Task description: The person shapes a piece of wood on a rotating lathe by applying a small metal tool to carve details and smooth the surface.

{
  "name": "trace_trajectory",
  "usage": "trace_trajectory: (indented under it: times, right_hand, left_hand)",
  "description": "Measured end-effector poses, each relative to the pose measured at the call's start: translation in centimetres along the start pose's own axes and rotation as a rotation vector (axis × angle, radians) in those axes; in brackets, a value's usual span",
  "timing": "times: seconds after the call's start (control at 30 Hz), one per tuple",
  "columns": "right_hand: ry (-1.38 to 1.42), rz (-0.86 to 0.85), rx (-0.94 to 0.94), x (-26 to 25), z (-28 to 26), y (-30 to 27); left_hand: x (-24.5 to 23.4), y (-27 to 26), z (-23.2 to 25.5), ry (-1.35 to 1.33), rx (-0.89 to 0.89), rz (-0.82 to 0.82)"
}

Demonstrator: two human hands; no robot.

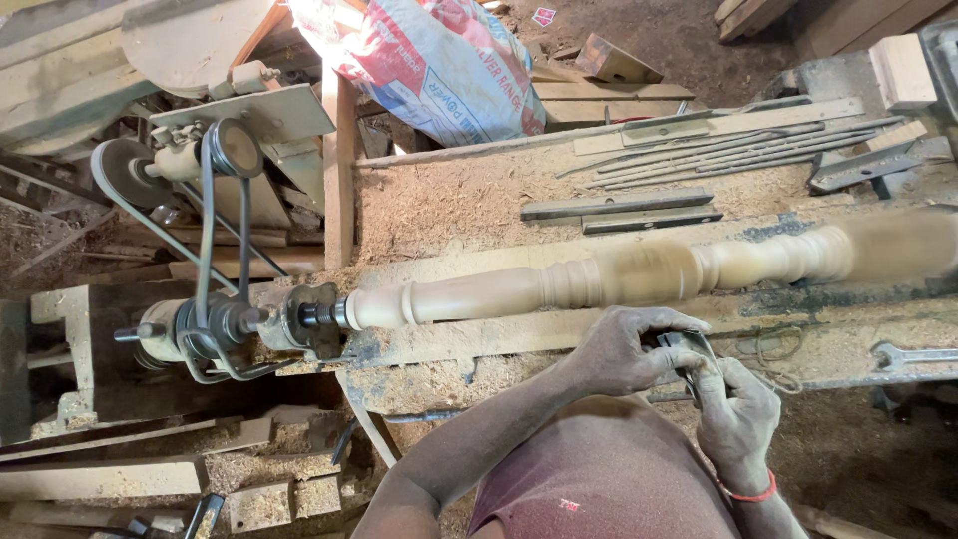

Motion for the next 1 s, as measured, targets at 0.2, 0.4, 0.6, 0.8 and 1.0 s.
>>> trace_trajectory:
  times: [0.2, 0.4, 0.6, 0.8, 1.0]
  right_hand:
    - [-0.081, 0.018, -0.037, 0.1, -0.5, 0.0]
    - [0.276, -0.077, 0.057, 0.6, 1.0, -0.3]
    - [0.534, -0.176, 0.033, 1.0, 1.9, -0.3]
    - [0.573, -0.235, 0.051, 0.9, 3.4, -0.4]
    - [0.755, -0.223, 0.109, 0.9, 3.0, -0.6]
  left_hand:
    - [0.3, 0.1, -0.1, -0.014, -0.007, 0.042]
    - [0.4, -0.1, -0.9, -0.084, -0.059, -0.007]
    - [0.3, -0.2, -1.7, -0.114, 0.076, -0.015]
    - [0.5, -0.3, -3.2, -0.199, 0.065, -0.103]
    - [0.5, -0.6, -3.1, -0.295, 0.077, -0.119]
Point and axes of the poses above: each hand's wrist, its own y-axis towards the middle knuckle, its own x-axis out of the palm, z = x × y, the point moved 2 cm from there along y, towards the middle knuckle, and after that the axes turned 12 degrees about -z, right-handed, at the moved point
